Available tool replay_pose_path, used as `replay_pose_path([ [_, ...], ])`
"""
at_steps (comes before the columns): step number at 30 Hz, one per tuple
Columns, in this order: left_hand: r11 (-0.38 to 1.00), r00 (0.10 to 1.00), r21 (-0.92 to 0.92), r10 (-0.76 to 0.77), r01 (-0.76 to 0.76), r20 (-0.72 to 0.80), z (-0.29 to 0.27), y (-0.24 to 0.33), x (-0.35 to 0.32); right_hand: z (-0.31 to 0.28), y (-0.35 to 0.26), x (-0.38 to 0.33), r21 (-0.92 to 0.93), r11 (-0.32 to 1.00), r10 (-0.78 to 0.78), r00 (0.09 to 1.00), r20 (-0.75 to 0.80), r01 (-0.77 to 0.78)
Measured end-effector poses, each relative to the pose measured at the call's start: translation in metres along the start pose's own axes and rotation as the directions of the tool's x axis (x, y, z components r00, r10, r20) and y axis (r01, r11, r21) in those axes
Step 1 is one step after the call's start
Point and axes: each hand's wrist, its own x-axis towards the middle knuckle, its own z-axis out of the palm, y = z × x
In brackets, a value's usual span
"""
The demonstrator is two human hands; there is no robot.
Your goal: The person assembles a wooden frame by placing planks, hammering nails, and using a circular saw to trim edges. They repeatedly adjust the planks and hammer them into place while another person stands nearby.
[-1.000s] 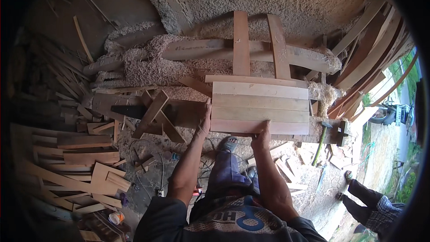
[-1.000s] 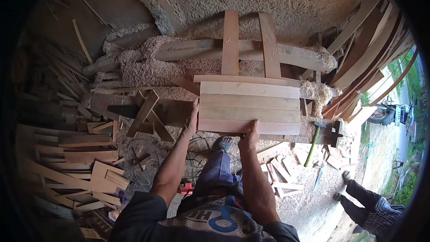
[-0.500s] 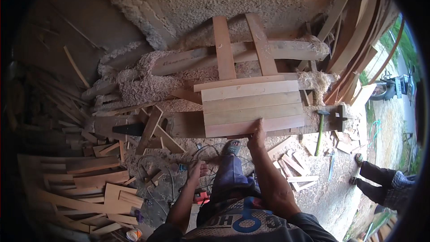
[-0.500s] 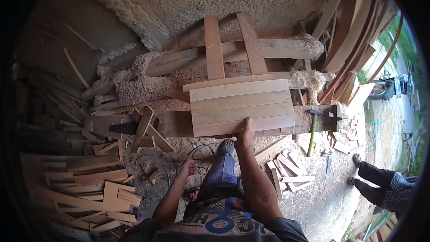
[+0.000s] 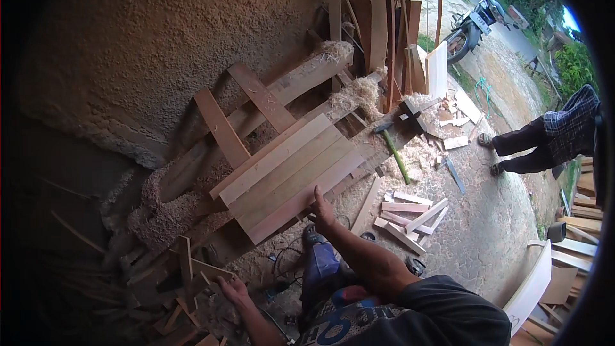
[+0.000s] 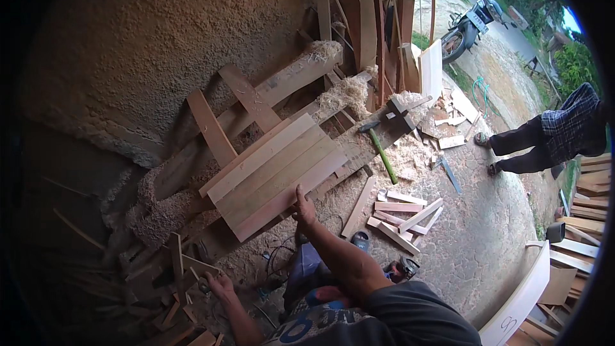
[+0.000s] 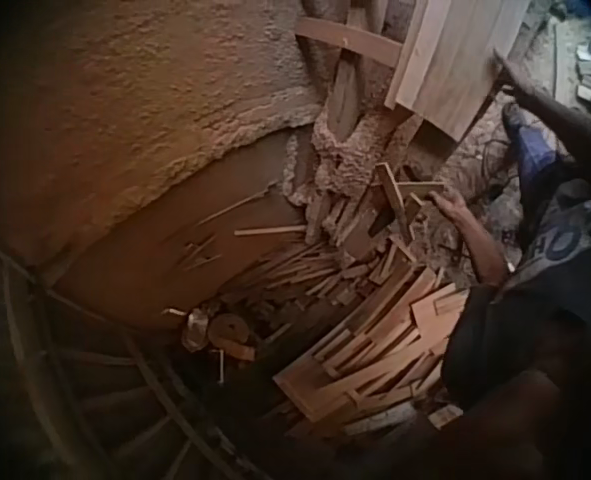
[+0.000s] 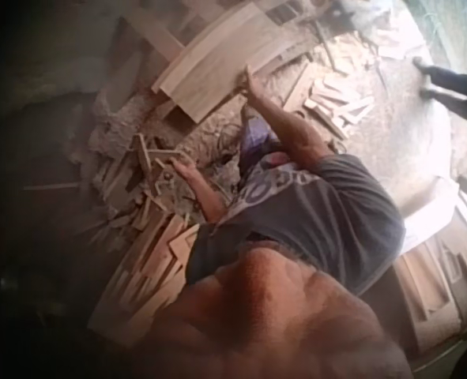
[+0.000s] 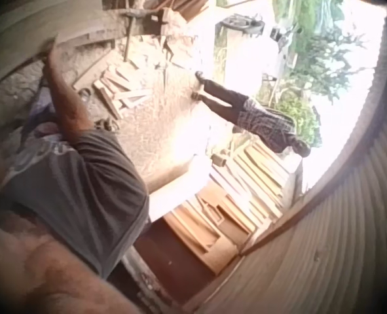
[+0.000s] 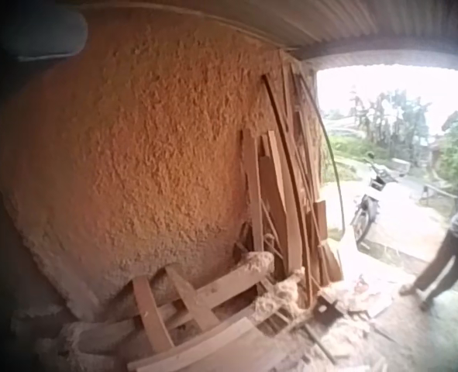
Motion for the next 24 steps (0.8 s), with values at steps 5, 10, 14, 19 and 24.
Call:
replay_pose_path([
  [5,0.981,0.969,0.179,0.022,-0.068,0.246,0.09,0.01,-0.077,-0.05,-0.015,-0.022,-0.319,0.948,0.005,0.999,0.046,0.01],
  [10,0.841,0.806,0.541,-0.306,-0.021,0.507,0.164,-0.01,-0.165,-0.042,-0.082,-0.113,-0.333,0.83,-0.294,0.859,0.419,0.447],
  [14,0.664,0.499,0.747,-0.657,0.029,0.565,0.194,-0.047,-0.193,-0.075,-0.128,-0.156,-0.036,0.969,-0.207,0.885,0.417,0.243],
  [19,0.388,0.384,0.91,-0.826,-0.147,0.414,0.232,-0.087,-0.202,-0.178,-0.104,-0.119,0.042,0.985,-0.169,0.933,0.317,0.165],
  [24,0.154,0.483,0.539,-0.292,-0.828,0.826,0.299,-0.124,-0.177,-0.188,-0.09,-0.12,0.226,0.964,-0.187,0.96,0.206,0.139],
])
